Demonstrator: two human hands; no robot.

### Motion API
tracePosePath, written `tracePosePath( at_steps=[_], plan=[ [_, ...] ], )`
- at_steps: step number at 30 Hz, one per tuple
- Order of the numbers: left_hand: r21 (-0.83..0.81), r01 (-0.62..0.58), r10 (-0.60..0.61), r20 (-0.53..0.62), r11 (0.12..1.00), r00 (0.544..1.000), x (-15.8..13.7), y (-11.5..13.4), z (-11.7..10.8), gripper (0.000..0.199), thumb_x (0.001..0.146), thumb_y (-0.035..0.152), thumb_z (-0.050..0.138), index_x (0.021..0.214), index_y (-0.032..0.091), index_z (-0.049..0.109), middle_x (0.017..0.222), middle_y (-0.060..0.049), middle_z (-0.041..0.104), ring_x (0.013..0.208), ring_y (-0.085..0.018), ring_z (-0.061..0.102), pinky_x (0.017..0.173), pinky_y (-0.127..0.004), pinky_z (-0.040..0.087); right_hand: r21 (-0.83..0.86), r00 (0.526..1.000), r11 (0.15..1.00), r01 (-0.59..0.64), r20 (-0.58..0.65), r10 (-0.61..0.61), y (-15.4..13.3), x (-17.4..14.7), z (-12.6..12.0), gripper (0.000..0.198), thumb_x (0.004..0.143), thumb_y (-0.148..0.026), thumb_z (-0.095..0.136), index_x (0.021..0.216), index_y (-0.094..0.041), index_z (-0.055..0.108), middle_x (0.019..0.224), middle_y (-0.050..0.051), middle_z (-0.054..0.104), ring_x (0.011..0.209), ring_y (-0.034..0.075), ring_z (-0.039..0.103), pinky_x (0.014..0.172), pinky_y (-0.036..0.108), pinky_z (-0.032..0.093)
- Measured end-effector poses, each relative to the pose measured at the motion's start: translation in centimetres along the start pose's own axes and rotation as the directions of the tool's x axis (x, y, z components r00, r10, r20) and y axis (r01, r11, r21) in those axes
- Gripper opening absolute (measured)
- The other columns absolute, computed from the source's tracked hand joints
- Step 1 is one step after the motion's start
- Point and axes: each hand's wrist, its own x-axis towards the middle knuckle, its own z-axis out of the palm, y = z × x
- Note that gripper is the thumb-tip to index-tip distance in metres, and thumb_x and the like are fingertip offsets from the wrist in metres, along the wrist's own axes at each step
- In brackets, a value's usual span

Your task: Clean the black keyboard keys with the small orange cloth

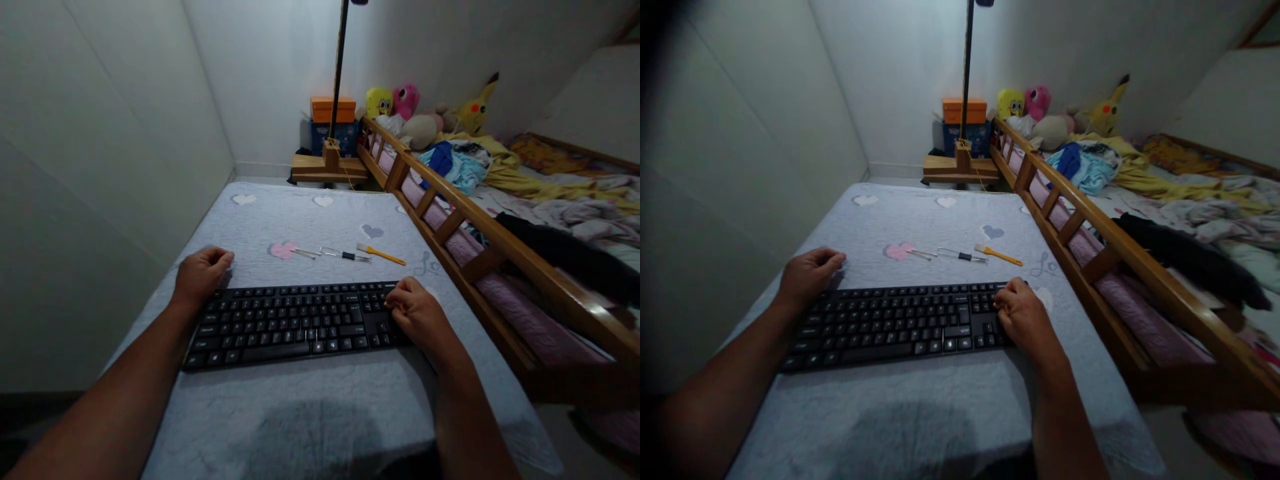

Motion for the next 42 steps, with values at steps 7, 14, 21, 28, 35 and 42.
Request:
tracePosePath(
  at_steps=[7, 14, 21, 28, 35, 42],
  plan=[
    [0.001, 0.007, -0.007, -0.007, 1.0, 1.0, 0.0, -0.1, 0.1, 0.038, 0.075, 0.053, 0.053, 0.078, 0.018, 0.067, 0.073, -0.001, 0.067, 0.069, -0.017, 0.06, 0.069, -0.027, 0.042, 0.073, 0.997, 0.997, 0.04, -0.064, -0.035, -1.1, 0.5, 0.7, 0.026, 0.077, -0.002, 0.054, 0.086, -0.02, 0.07, 0.088, 0.003, 0.054, 0.078, 0.015, 0.055, 0.071, 0.027, 0.045],
    [-0.003, 0.01, -0.01, -0.01, 1.0, 1.0, -0.2, 0.4, -0.1, 0.036, 0.074, 0.053, 0.053, 0.076, 0.019, 0.067, 0.071, -0.001, 0.067, 0.068, -0.017, 0.059, 0.068, -0.027, 0.043, 0.025, 0.991, 0.991, 0.132, -0.015, -0.132, -2.7, 1.5, 2.1, 0.029, 0.081, 0.0, 0.05, 0.09, -0.018, 0.072, 0.091, 0.005, 0.055, 0.083, 0.017, 0.055, 0.074, 0.028, 0.046],
    [-0.01, 0.02, -0.02, -0.003, 1.0, 1.0, -0.3, 0.6, -0.2, 0.036, 0.074, 0.052, 0.054, 0.076, 0.019, 0.066, 0.069, -0.001, 0.066, 0.069, -0.017, 0.06, 0.067, -0.027, 0.042, -0.044, 0.996, 0.996, 0.074, -0.045, -0.076, -1.6, 1.1, 1.6, 0.028, 0.08, -0.001, 0.052, 0.088, -0.019, 0.072, 0.091, 0.005, 0.054, 0.083, 0.017, 0.054, 0.074, 0.029, 0.045],
    [-0.017, 0.029, -0.029, 0.007, 0.999, 1.0, -0.3, 0.8, -0.3, 0.038, 0.073, 0.052, 0.053, 0.077, 0.017, 0.067, 0.073, -0.002, 0.067, 0.068, -0.017, 0.059, 0.069, -0.027, 0.043, -0.048, 0.995, 0.999, 0.014, -0.097, -0.019, -1.0, 0.9, 1.2, 0.025, 0.079, -0.002, 0.052, 0.085, -0.018, 0.071, 0.088, 0.004, 0.053, 0.08, 0.017, 0.054, 0.071, 0.029, 0.044],
    [-0.014, 0.023, -0.023, 0.013, 1.0, 1.0, -0.2, 0.7, -0.3, 0.038, 0.073, 0.052, 0.053, 0.078, 0.017, 0.067, 0.073, -0.003, 0.068, 0.07, -0.018, 0.061, 0.069, -0.027, 0.043, 0.002, 0.992, 0.993, 0.118, -0.046, -0.118, -2.5, 1.3, 2.3, 0.027, 0.084, -0.003, 0.052, 0.09, -0.019, 0.071, 0.091, 0.005, 0.054, 0.084, 0.017, 0.054, 0.074, 0.027, 0.045],
    [-0.028, 0.012, -0.012, 0.007, 1.0, 1.0, -0.1, 0.4, -0.2, 0.036, 0.074, 0.052, 0.054, 0.077, 0.018, 0.067, 0.073, -0.001, 0.068, 0.069, -0.017, 0.06, 0.069, -0.026, 0.043, -0.059, 0.995, 0.994, 0.087, -0.039, -0.089, -2.1, 1.2, 1.9, 0.025, 0.084, -0.004, 0.052, 0.089, -0.019, 0.071, 0.09, 0.005, 0.054, 0.082, 0.017, 0.054, 0.074, 0.029, 0.045]
  ],
)
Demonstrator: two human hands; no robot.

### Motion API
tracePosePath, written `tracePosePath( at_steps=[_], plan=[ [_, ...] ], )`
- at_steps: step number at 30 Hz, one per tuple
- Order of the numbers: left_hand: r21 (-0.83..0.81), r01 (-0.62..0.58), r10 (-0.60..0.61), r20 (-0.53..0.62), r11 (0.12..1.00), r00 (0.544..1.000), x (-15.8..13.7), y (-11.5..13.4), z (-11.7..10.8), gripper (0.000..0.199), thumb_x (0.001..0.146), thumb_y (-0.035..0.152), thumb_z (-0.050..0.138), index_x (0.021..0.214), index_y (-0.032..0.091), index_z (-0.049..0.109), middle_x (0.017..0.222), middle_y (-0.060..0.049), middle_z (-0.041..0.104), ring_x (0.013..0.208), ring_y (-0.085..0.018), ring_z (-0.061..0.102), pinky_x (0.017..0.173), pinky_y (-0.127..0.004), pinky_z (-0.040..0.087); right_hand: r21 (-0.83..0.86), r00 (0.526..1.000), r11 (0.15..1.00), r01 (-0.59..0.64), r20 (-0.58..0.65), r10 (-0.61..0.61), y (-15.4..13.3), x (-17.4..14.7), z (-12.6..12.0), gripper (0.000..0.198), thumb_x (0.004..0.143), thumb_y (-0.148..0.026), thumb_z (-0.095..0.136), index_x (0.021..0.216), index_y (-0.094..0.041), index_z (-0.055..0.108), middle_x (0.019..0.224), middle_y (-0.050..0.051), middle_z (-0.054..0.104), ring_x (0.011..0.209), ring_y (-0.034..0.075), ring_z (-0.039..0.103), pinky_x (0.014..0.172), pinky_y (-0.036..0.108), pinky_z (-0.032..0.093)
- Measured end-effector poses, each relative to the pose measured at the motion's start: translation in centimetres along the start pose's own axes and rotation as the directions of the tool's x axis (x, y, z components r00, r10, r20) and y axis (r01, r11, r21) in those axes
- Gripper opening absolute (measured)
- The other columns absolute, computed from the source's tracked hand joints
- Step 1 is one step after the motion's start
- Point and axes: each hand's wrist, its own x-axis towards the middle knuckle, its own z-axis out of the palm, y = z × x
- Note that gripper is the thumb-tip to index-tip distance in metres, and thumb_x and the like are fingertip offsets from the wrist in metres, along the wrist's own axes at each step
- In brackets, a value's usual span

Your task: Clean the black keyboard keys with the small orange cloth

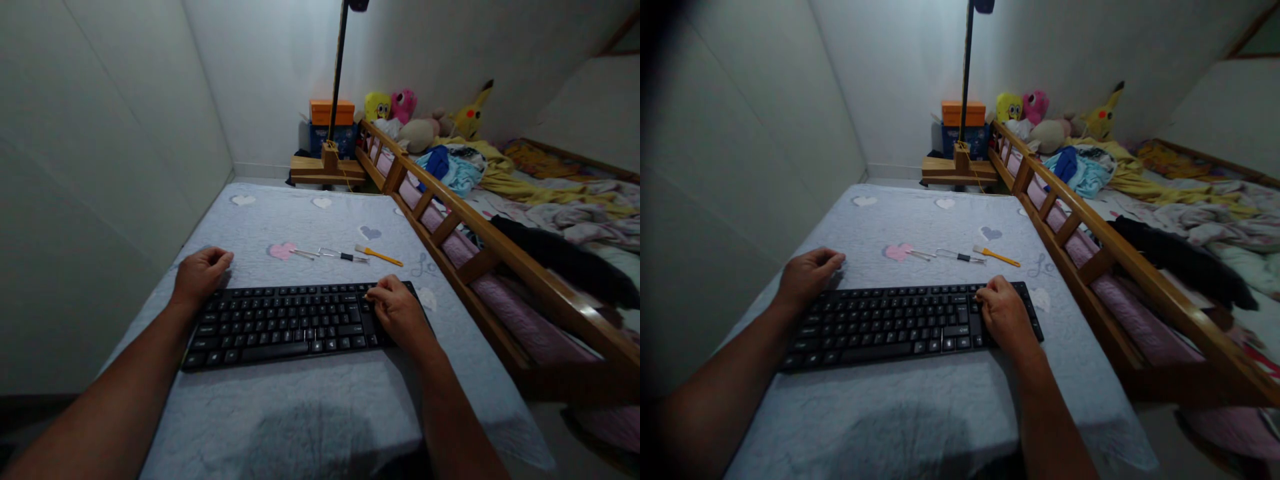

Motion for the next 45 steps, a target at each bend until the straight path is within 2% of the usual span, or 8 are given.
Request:
tracePosePath(
  at_steps=[8, 14, 20, 26, 31, 36, 42, 45],
  plan=[
    [0.003, 0.004, -0.004, -0.006, 1.0, 1.0, -0.1, 0.0, 0.0, 0.035, 0.074, 0.051, 0.055, 0.076, 0.018, 0.067, 0.072, -0.003, 0.068, 0.068, -0.018, 0.06, 0.069, -0.028, 0.044, -0.011, 0.995, 0.997, -0.074, -0.06, 0.073, 1.7, -0.8, -0.7, 0.026, 0.076, -0.002, 0.051, 0.083, -0.019, 0.069, 0.088, 0.004, 0.053, 0.08, 0.017, 0.054, 0.071, 0.029, 0.044],
    [0.012, 0.004, -0.004, -0.005, 1.0, 1.0, -0.2, 0.5, -0.2, 0.034, 0.074, 0.05, 0.054, 0.075, 0.019, 0.066, 0.073, -0.004, 0.069, 0.069, -0.019, 0.061, 0.07, -0.028, 0.044, 0.005, 0.987, 0.991, -0.131, -0.092, 0.131, 2.1, -1.0, -1.0, 0.022, 0.076, -0.003, 0.053, 0.081, -0.018, 0.068, 0.087, 0.003, 0.053, 0.077, 0.017, 0.053, 0.072, 0.03, 0.044],
    [0.024, 0.005, -0.005, -0.001, 1.0, 1.0, 0.0, 0.3, 0.0, 0.036, 0.073, 0.052, 0.053, 0.076, 0.019, 0.066, 0.072, -0.002, 0.067, 0.07, -0.018, 0.061, 0.069, -0.028, 0.043, 0.068, 0.997, 0.997, -0.032, -0.067, 0.037, 0.3, -0.3, -0.2, 0.026, 0.08, -0.002, 0.052, 0.089, -0.02, 0.07, 0.09, 0.004, 0.054, 0.081, 0.017, 0.055, 0.073, 0.028, 0.045],
    [0.024, -0.006, 0.006, -0.005, 1.0, 1.0, -0.1, 0.2, 0.0, 0.035, 0.074, 0.051, 0.054, 0.075, 0.018, 0.067, 0.073, -0.002, 0.068, 0.069, -0.018, 0.06, 0.07, -0.027, 0.044, 0.028, 1.0, 1.0, 0.011, -0.015, -0.011, -0.4, 0.1, 0.3, 0.025, 0.082, -0.003, 0.053, 0.087, -0.02, 0.071, 0.089, 0.004, 0.055, 0.083, 0.017, 0.055, 0.074, 0.028, 0.045],
    [0.015, 0.004, -0.003, -0.009, 1.0, 1.0, 0.0, 0.1, -0.1, 0.035, 0.074, 0.051, 0.054, 0.075, 0.018, 0.066, 0.073, -0.002, 0.068, 0.068, -0.017, 0.059, 0.07, -0.027, 0.044, -0.033, 0.997, 0.998, -0.055, -0.064, 0.053, 0.8, -0.3, -0.3, 0.025, 0.077, -0.002, 0.053, 0.083, -0.019, 0.07, 0.088, 0.004, 0.054, 0.082, 0.018, 0.055, 0.074, 0.03, 0.045],
    [0.015, 0.005, -0.005, -0.006, 1.0, 1.0, 0.1, 0.0, 0.0, 0.036, 0.073, 0.052, 0.055, 0.077, 0.018, 0.067, 0.073, -0.002, 0.068, 0.068, -0.017, 0.059, 0.069, -0.027, 0.044, -0.023, 0.985, 0.99, -0.141, -0.1, 0.138, 1.6, -0.3, -0.9, 0.022, 0.076, -0.004, 0.055, 0.082, -0.019, 0.069, 0.087, 0.003, 0.054, 0.078, 0.017, 0.054, 0.073, 0.029, 0.044],
    [0.017, 0.002, -0.002, -0.002, 1.0, 1.0, 0.0, 0.2, 0.0, 0.035, 0.073, 0.051, 0.054, 0.076, 0.018, 0.067, 0.074, -0.002, 0.069, 0.07, -0.018, 0.061, 0.07, -0.027, 0.044, 0.013, 0.998, 0.999, -0.033, -0.046, 0.033, -0.1, 1.8, -0.9, 0.025, 0.081, -0.003, 0.052, 0.087, -0.018, 0.071, 0.091, 0.005, 0.055, 0.082, 0.016, 0.055, 0.074, 0.028, 0.043],
    [0.008, 0.01, -0.01, -0.003, 1.0, 1.0, 0.1, 0.1, 0.1, 0.036, 0.073, 0.051, 0.054, 0.077, 0.018, 0.067, 0.073, -0.003, 0.068, 0.07, -0.018, 0.061, 0.069, -0.027, 0.044, -0.01, 1.0, 1.0, -0.016, -0.007, 0.016, -0.9, 2.6, -0.5, 0.024, 0.082, -0.003, 0.054, 0.086, -0.018, 0.071, 0.091, 0.004, 0.056, 0.081, 0.016, 0.054, 0.073, 0.027, 0.043]
  ],
)
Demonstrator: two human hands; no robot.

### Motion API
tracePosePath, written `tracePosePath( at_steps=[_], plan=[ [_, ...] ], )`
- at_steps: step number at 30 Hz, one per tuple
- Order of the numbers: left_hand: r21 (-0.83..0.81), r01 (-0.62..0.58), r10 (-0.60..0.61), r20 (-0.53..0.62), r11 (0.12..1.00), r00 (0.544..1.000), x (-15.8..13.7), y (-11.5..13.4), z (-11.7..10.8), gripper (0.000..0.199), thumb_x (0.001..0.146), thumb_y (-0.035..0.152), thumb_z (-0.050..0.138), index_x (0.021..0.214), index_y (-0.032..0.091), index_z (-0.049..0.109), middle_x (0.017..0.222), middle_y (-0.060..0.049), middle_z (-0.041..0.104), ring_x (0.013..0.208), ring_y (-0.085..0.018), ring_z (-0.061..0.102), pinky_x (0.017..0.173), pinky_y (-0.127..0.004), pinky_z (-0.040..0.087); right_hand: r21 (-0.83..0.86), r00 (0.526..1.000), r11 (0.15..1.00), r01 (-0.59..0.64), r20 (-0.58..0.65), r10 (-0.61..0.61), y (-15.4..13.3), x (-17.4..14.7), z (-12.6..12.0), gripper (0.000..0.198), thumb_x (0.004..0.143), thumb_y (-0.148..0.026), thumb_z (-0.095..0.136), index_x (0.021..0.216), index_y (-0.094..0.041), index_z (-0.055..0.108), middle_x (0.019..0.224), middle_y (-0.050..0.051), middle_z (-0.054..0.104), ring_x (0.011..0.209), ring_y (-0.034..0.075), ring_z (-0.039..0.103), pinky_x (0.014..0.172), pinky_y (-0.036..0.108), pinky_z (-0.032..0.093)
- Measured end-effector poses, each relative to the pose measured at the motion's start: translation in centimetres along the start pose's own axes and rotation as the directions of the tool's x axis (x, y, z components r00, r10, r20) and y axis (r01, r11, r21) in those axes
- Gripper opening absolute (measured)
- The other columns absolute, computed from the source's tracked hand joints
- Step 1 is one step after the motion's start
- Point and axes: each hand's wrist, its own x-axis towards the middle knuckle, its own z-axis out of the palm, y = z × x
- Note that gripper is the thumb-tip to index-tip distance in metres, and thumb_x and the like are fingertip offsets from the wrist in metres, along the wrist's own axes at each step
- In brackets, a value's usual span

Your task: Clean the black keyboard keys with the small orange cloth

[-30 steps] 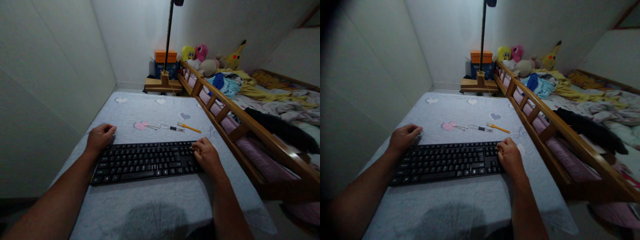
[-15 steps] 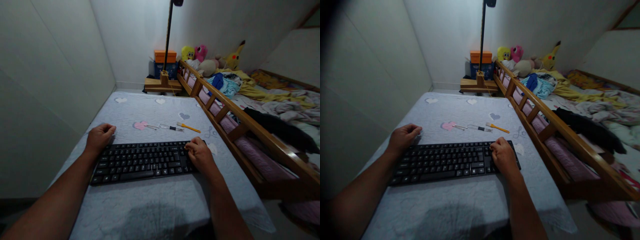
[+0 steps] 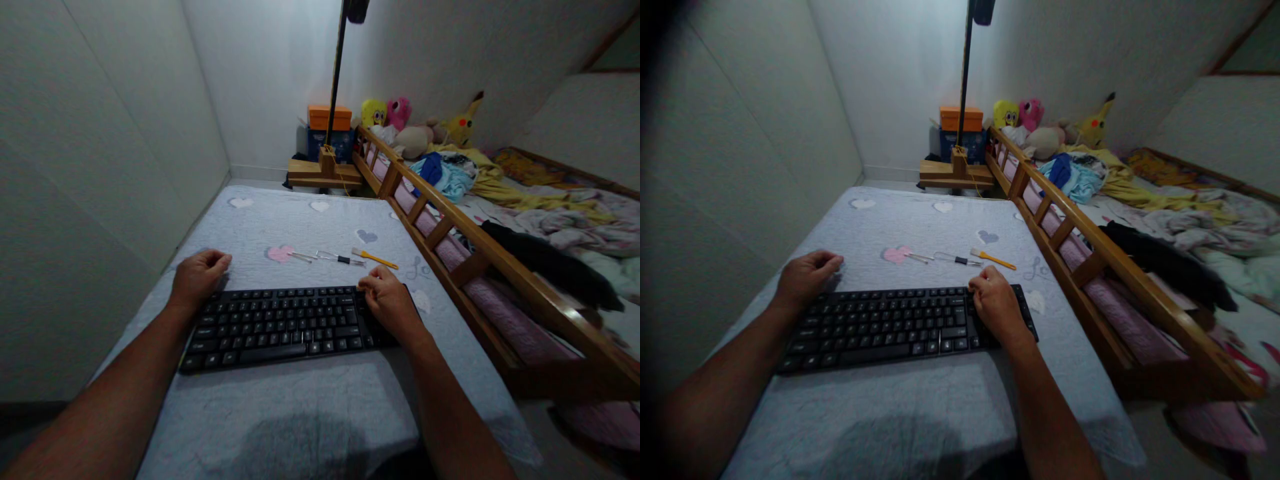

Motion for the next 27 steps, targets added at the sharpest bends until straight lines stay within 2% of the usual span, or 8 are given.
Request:
tracePosePath(
  at_steps=[8, 21, 27],
  plan=[
    [-0.009, -0.014, 0.014, 0.015, 1.0, 1.0, 0.1, -0.3, 0.1, 0.038, 0.075, 0.053, 0.052, 0.077, 0.018, 0.066, 0.072, -0.002, 0.067, 0.068, -0.017, 0.06, 0.068, -0.028, 0.042, -0.068, 1.0, 0.998, -0.003, 0.029, 0.005, 0.7, 0.1, 0.8, 0.024, 0.084, -0.004, 0.053, 0.085, -0.019, 0.072, 0.092, 0.005, 0.056, 0.083, 0.017, 0.054, 0.075, 0.027, 0.042],
    [-0.023, -0.025, 0.025, 0.011, 0.999, 1.0, 0.0, -0.2, 0.0, 0.035, 0.074, 0.051, 0.055, 0.076, 0.018, 0.067, 0.073, -0.003, 0.067, 0.068, -0.018, 0.06, 0.067, -0.029, 0.043, -0.031, 0.99, 0.991, -0.13, -0.053, 0.128, 4.2, -1.0, 0.0, 0.026, 0.075, -0.001, 0.054, 0.081, -0.019, 0.071, 0.087, 0.004, 0.055, 0.079, 0.016, 0.055, 0.073, 0.028, 0.044],
    [-0.023, -0.036, 0.036, 0.004, 0.999, 0.999, 0.0, 0.0, -0.1, 0.035, 0.074, 0.051, 0.054, 0.075, 0.018, 0.066, 0.07, -0.004, 0.067, 0.067, -0.019, 0.06, 0.067, -0.03, 0.043, -0.009, 0.994, 0.999, -0.049, -0.098, 0.048, 2.6, -0.8, 0.3, 0.025, 0.078, -0.003, 0.053, 0.084, -0.02, 0.07, 0.089, 0.004, 0.054, 0.078, 0.016, 0.054, 0.072, 0.027, 0.044]
  ],
)
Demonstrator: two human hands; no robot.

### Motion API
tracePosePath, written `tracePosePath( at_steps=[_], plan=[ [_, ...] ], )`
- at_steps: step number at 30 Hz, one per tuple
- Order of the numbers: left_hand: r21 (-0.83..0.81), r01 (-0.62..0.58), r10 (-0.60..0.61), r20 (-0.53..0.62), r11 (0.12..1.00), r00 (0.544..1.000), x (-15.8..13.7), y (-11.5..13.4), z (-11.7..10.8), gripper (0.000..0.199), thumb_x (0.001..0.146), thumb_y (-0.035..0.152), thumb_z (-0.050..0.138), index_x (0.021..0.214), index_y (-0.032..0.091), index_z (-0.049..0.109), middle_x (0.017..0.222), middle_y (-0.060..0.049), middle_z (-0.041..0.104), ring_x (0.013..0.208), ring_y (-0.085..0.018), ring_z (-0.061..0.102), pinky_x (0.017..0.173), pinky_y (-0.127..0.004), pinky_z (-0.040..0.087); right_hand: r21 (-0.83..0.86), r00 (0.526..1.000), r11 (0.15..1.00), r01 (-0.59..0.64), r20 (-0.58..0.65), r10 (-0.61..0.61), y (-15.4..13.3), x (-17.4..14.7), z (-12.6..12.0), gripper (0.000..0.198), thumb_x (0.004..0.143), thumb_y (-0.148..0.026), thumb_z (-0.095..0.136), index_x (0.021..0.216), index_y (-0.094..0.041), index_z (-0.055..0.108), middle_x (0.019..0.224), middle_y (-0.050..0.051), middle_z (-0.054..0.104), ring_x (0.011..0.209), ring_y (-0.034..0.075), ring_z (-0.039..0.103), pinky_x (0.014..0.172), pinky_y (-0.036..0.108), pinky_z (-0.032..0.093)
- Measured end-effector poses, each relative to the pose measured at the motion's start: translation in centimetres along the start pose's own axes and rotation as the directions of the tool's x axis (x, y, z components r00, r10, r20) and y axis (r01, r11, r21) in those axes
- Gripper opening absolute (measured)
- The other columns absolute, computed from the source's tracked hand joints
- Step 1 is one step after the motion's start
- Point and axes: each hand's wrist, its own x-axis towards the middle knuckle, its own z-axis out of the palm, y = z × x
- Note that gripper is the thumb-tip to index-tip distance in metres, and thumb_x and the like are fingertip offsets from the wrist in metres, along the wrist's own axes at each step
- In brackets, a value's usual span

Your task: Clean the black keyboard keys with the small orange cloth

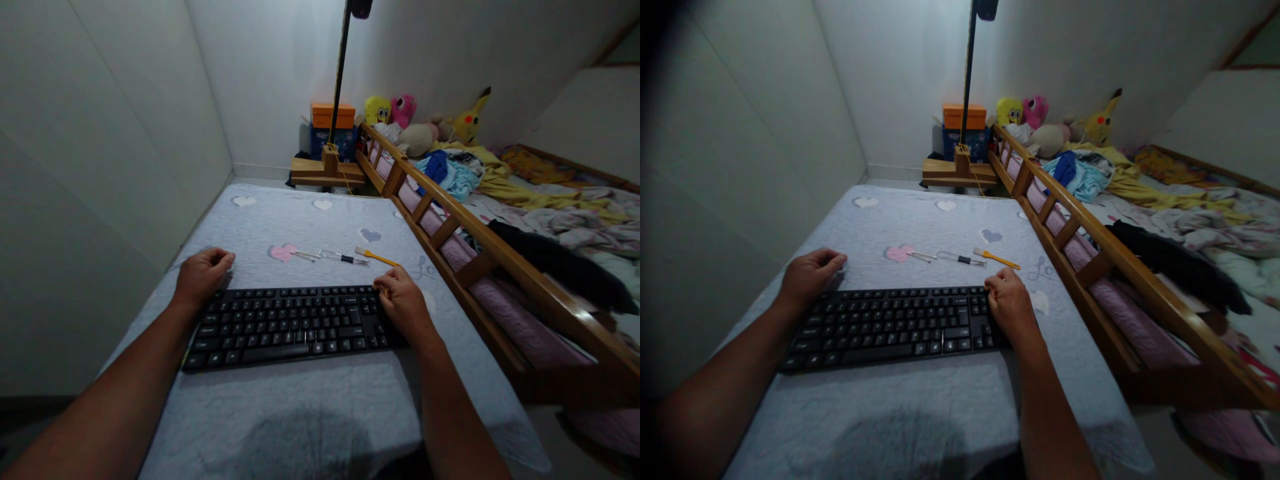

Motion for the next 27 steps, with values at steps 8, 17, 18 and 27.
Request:
tracePosePath(
  at_steps=[8, 17, 18, 27],
  plan=[
    [-0.004, 0.008, -0.008, 0.003, 1.0, 1.0, 0.0, -0.1, 0.1, 0.033, 0.074, 0.05, 0.055, 0.075, 0.019, 0.066, 0.073, -0.005, 0.069, 0.067, -0.019, 0.06, 0.067, -0.03, 0.045, -0.015, 0.994, 0.997, 0.075, 0.08, -0.073, -2.3, 0.3, 0.9, 0.026, 0.082, -0.003, 0.051, 0.088, -0.018, 0.072, 0.092, 0.006, 0.056, 0.083, 0.018, 0.055, 0.075, 0.028, 0.045],
    [0.002, -0.008, 0.008, 0.004, 1.0, 1.0, -0.1, 0.0, 0.0, 0.033, 0.076, 0.05, 0.054, 0.076, 0.019, 0.066, 0.074, -0.004, 0.069, 0.068, -0.019, 0.061, 0.066, -0.029, 0.044, -0.055, 0.998, 0.998, -0.032, 0.053, 0.035, -0.4, 0.0, 0.1, 0.025, 0.079, -0.002, 0.053, 0.084, -0.019, 0.072, 0.088, 0.004, 0.055, 0.079, 0.017, 0.055, 0.074, 0.028, 0.044],
    [0.004, -0.008, 0.008, 0.004, 1.0, 1.0, -0.1, 0.1, 0.0, 0.033, 0.076, 0.05, 0.054, 0.076, 0.019, 0.066, 0.073, -0.004, 0.069, 0.068, -0.019, 0.061, 0.066, -0.029, 0.044, -0.054, 0.998, 0.998, -0.042, 0.048, 0.045, -0.3, -0.1, 0.1, 0.026, 0.078, -0.002, 0.053, 0.084, -0.019, 0.072, 0.088, 0.004, 0.054, 0.079, 0.017, 0.054, 0.074, 0.028, 0.044],
    [-0.001, 0.009, -0.009, 0.012, 1.0, 1.0, 0.0, -0.1, 0.1, 0.033, 0.075, 0.049, 0.056, 0.077, 0.018, 0.067, 0.075, -0.005, 0.069, 0.067, -0.019, 0.06, 0.065, -0.03, 0.043, -0.024, 0.996, 0.998, 0.064, 0.066, -0.062, -2.7, 0.1, 1.0, 0.026, 0.084, -0.004, 0.051, 0.087, -0.02, 0.072, 0.09, 0.005, 0.055, 0.081, 0.017, 0.054, 0.072, 0.027, 0.043]
  ],
)
